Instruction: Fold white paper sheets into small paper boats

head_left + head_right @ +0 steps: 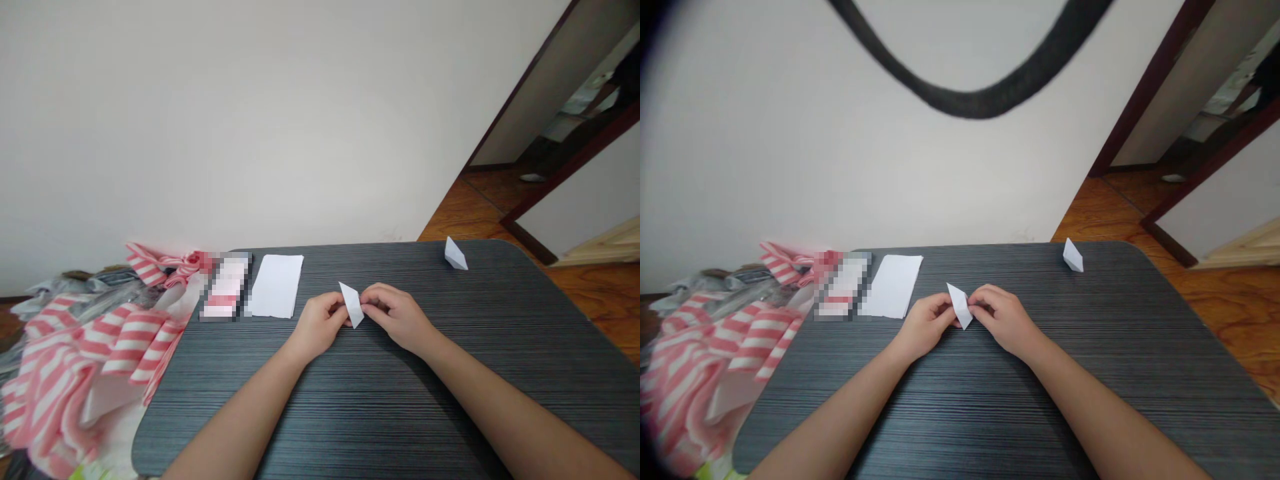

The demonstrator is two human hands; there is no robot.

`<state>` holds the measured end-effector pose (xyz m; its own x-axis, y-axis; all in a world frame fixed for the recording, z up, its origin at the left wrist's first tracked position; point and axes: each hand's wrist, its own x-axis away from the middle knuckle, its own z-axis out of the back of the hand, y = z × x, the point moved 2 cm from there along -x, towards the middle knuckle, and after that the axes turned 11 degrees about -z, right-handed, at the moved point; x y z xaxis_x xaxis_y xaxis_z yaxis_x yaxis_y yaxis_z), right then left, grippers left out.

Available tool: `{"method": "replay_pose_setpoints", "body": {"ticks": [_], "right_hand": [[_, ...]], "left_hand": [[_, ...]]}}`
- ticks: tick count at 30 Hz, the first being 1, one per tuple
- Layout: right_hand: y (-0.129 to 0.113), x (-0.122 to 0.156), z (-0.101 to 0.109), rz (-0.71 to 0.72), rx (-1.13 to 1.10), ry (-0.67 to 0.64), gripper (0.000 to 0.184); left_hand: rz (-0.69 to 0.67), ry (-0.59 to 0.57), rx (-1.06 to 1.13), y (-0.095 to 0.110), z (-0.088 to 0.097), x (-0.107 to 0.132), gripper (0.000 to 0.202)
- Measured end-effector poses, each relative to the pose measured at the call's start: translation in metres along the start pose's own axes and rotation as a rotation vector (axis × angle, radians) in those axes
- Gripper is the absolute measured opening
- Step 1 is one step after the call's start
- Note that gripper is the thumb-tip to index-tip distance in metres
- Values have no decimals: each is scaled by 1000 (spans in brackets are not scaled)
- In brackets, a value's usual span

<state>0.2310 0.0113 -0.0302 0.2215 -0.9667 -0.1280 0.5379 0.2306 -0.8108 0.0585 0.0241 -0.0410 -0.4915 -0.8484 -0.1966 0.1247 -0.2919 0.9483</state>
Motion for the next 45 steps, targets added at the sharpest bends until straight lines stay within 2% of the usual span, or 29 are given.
{"method": "replay_pose_setpoints", "body": {"ticks": [20, 45], "right_hand": [[2, 2, -1, -27, -23, -30, 9], [-1, 2, 2, 35, -11, -20, 10]], "left_hand": [[9, -15, 6, -2, 0, 1, 22], [21, -11, -1, -4, -1, 2, 19]]}}
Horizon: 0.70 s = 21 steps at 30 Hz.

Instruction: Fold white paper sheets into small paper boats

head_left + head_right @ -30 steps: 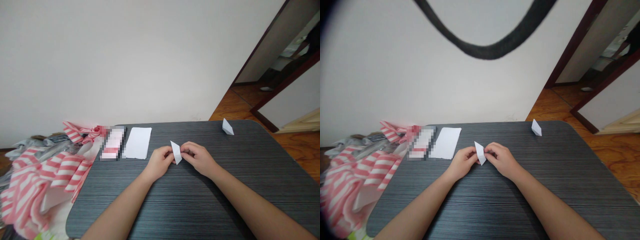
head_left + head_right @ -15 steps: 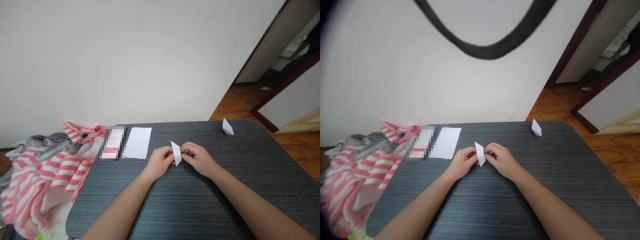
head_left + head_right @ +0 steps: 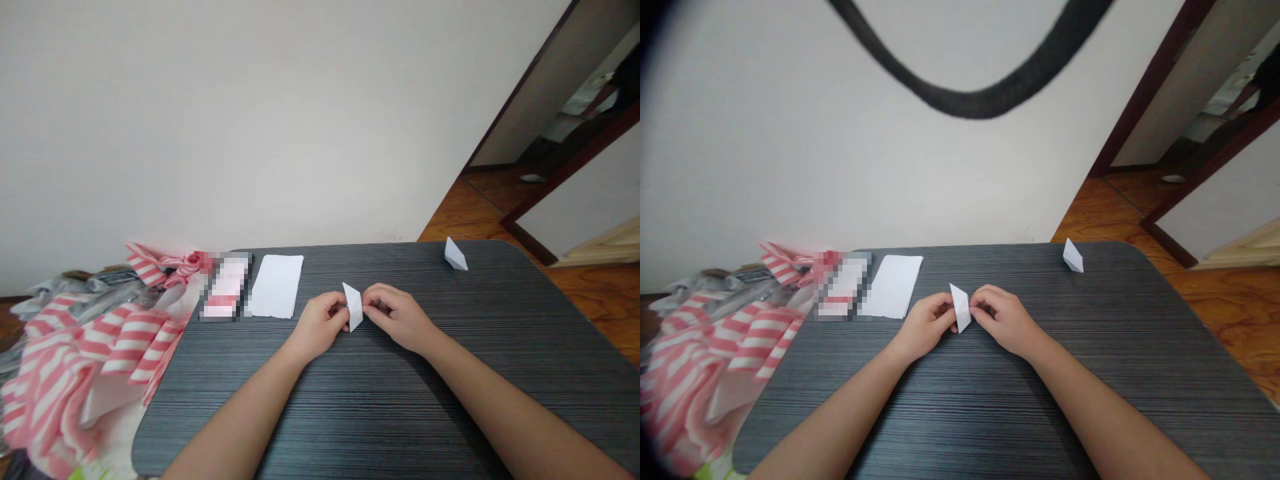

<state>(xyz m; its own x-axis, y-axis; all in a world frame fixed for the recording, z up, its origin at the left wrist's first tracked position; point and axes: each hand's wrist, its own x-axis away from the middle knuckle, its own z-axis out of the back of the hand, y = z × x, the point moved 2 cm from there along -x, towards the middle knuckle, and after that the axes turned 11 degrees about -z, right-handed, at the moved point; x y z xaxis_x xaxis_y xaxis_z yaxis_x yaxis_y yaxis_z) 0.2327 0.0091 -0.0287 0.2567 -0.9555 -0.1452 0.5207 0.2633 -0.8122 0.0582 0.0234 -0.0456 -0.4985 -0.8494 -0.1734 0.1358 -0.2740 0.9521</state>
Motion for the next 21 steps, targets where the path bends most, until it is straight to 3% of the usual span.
{"method": "replay_pose_setpoints", "body": {"ticks": [8, 14, 18, 21], "right_hand": [[1, -1, 0, 16, 16, -12, 9], [10, 2, 1, -119, -91, 90, 14], [8, 2, 4, -24, -84, 59, 30], [5, 2, 7, 73, -14, 17, 30]], "left_hand": [[-33, 3, -46, 3, 0, 0, 18], [-95, -4, -207, 9, 4, 1, 13], [-218, -56, -293, 18, 4, 3, 13], [-270, -93, -324, 20, 3, 4, 14]]}}
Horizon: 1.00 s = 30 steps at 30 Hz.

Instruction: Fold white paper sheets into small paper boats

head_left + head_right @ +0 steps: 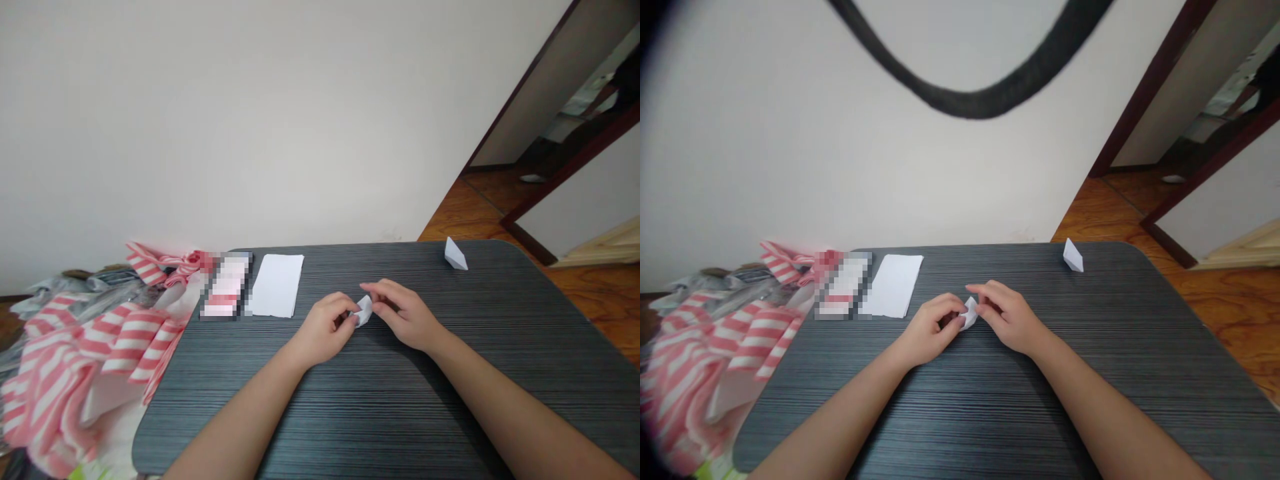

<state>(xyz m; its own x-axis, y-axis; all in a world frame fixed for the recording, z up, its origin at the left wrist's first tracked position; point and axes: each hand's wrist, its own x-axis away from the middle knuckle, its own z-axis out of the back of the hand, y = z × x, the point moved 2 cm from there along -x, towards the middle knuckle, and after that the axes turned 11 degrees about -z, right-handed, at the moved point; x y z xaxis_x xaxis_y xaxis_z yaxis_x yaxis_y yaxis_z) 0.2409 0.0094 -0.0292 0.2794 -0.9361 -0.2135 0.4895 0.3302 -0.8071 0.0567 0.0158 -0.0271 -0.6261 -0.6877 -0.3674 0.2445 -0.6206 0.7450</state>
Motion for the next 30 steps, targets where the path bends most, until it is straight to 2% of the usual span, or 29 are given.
{"method": "replay_pose_setpoints", "body": {"ticks": [4, 10, 13, 18, 21, 26, 30], "right_hand": [[-4, -1, 2, 73, 31, -44, 22], [-3, -3, 13, 34, 142, 6, 18], [7, -4, 25, -56, 252, 151, 18], [36, -6, 57, -245, 413, 455, 18], [52, -5, 78, -389, 518, 559, 20], [67, 0, 104, -620, 658, 615, 22], [73, 4, 112, -707, 730, 606, 24]], "left_hand": [[-31, 9, -60, -1, 1, 1, 17], [-36, 104, -96, -1, 6, -1, 22], [-8, 177, -111, -2, 5, -1, 26], [21, 126, -105, -6, -2, -5, 25], [10, 111, -127, -6, -4, -8, 21], [8, 109, -147, -3, -7, -13, 20], [6, 104, -153, -1, -9, -14, 19]]}}
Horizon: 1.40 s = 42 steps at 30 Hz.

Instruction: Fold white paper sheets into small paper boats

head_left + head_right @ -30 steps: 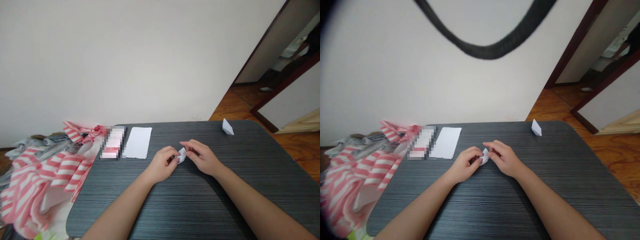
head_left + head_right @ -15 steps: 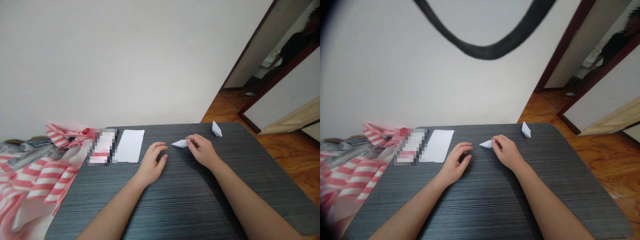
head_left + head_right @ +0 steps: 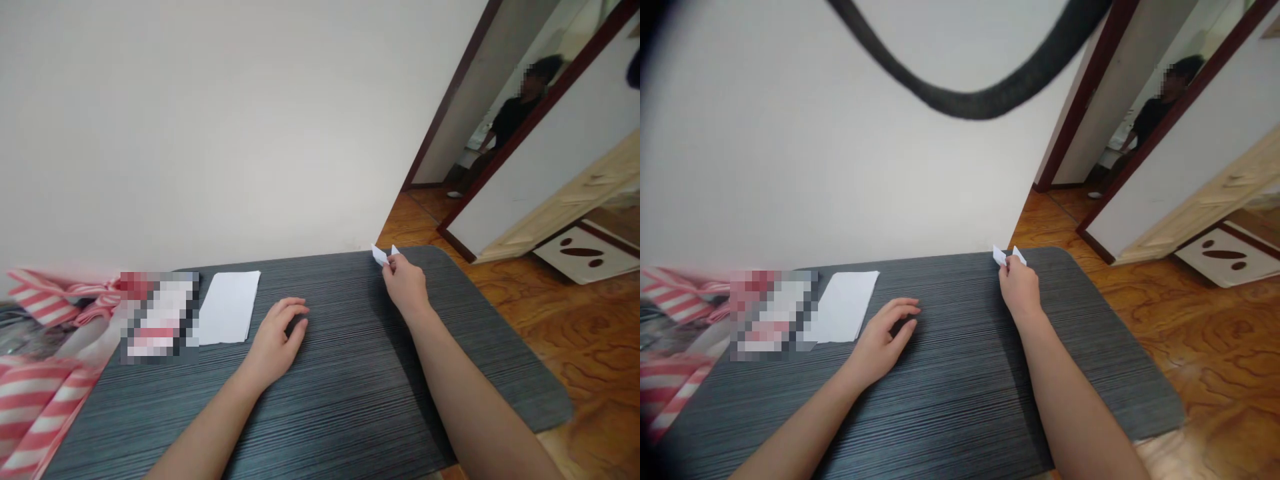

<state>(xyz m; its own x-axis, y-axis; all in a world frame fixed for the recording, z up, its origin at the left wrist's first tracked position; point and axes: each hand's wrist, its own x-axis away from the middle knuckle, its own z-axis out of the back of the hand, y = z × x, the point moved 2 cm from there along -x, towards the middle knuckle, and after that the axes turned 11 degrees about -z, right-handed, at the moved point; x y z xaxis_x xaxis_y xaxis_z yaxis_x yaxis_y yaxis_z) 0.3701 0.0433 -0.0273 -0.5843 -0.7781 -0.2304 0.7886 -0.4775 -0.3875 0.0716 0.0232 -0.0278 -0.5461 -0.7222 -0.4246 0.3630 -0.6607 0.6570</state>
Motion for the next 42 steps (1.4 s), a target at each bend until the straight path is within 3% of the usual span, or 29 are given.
{"method": "replay_pose_setpoints", "body": {"ticks": [11, 17, 25, 42], "right_hand": [[4, 0, -5, 13, 64, -50, 28], [1, 0, -7, 64, 63, -76, 21], [0, 1, -6, 3, 155, -78, 29], [3, 1, -5, -53, 168, -114, 27]], "left_hand": [[10, -21, -4, 1, 1, 1, 18], [11, -28, -7, -1, 0, 2, 18], [5, -34, -16, -3, 0, 3, 18], [6, -30, -14, -4, 1, 5, 18]]}}
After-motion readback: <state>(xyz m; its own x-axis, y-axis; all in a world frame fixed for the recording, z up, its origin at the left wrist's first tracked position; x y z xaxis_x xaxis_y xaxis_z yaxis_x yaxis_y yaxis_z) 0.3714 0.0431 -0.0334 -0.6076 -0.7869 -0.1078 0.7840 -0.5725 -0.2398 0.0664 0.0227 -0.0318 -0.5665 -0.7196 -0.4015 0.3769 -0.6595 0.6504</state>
